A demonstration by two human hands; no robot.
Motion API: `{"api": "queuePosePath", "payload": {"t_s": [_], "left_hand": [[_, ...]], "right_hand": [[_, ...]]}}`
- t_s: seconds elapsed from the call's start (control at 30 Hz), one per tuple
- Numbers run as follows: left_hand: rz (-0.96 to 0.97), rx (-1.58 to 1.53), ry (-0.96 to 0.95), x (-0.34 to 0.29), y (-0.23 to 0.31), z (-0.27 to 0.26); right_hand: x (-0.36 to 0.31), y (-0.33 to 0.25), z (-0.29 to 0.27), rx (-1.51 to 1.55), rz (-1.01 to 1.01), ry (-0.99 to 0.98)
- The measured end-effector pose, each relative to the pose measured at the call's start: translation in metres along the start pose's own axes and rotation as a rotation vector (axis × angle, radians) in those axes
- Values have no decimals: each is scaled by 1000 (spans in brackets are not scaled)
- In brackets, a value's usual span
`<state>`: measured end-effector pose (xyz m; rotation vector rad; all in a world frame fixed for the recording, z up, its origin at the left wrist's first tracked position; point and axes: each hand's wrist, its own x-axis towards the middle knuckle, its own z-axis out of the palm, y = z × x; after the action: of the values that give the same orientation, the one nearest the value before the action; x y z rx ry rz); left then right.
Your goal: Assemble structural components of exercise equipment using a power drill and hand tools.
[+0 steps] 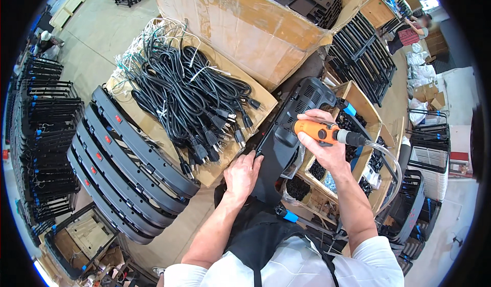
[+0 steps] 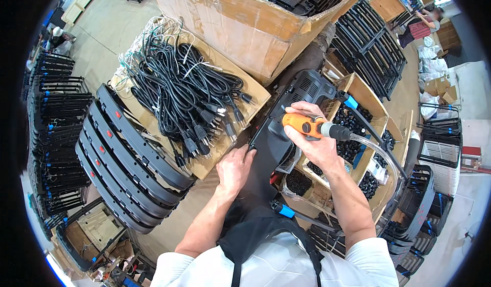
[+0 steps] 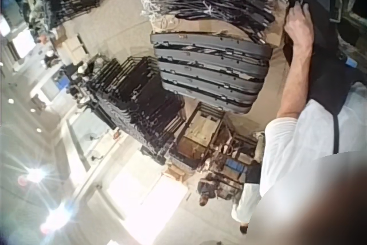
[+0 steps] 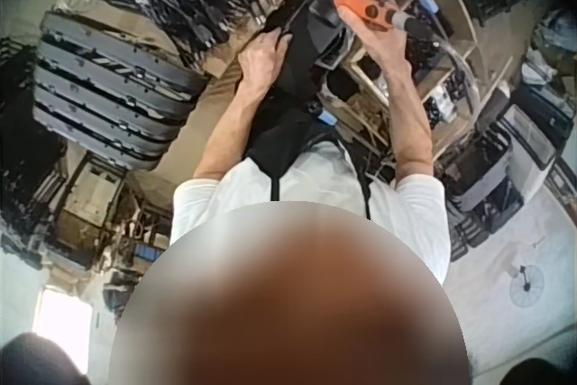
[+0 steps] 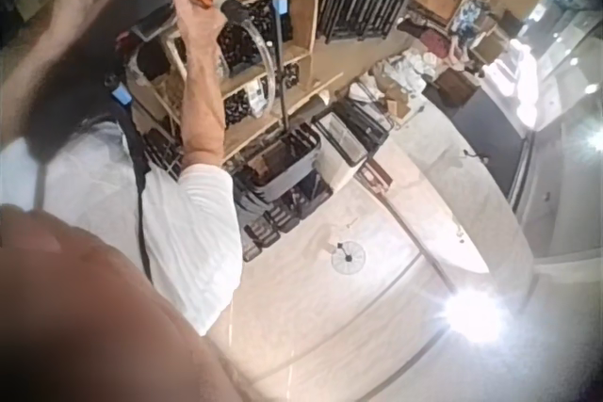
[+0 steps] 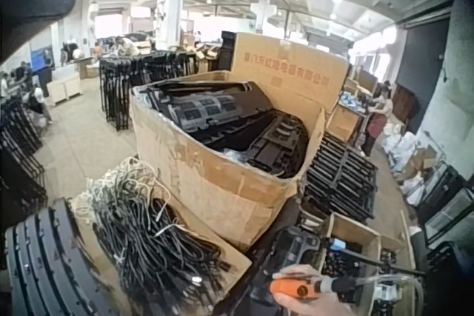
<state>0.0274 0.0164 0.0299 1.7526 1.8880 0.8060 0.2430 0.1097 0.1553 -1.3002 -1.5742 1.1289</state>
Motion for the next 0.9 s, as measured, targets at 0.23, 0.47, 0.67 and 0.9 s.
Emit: {"api": "queuePosePath", "payload": {"t_s": [0.23, 0.47, 0.67, 0.9], "left_hand": [[-2, -13, -18, 3, -1, -1], [2, -24, -10, 2, -5, 5], [16, -48, 12, 1, -8, 6], [27, -25, -1, -2, -7, 2]], "right_hand": [[11, 4, 7, -82, 1, -63], [22, -7, 22, -229, -3, -108], [26, -4, 24, -272, -15, -156], [26, 0, 21, -205, 44, -161]]}}
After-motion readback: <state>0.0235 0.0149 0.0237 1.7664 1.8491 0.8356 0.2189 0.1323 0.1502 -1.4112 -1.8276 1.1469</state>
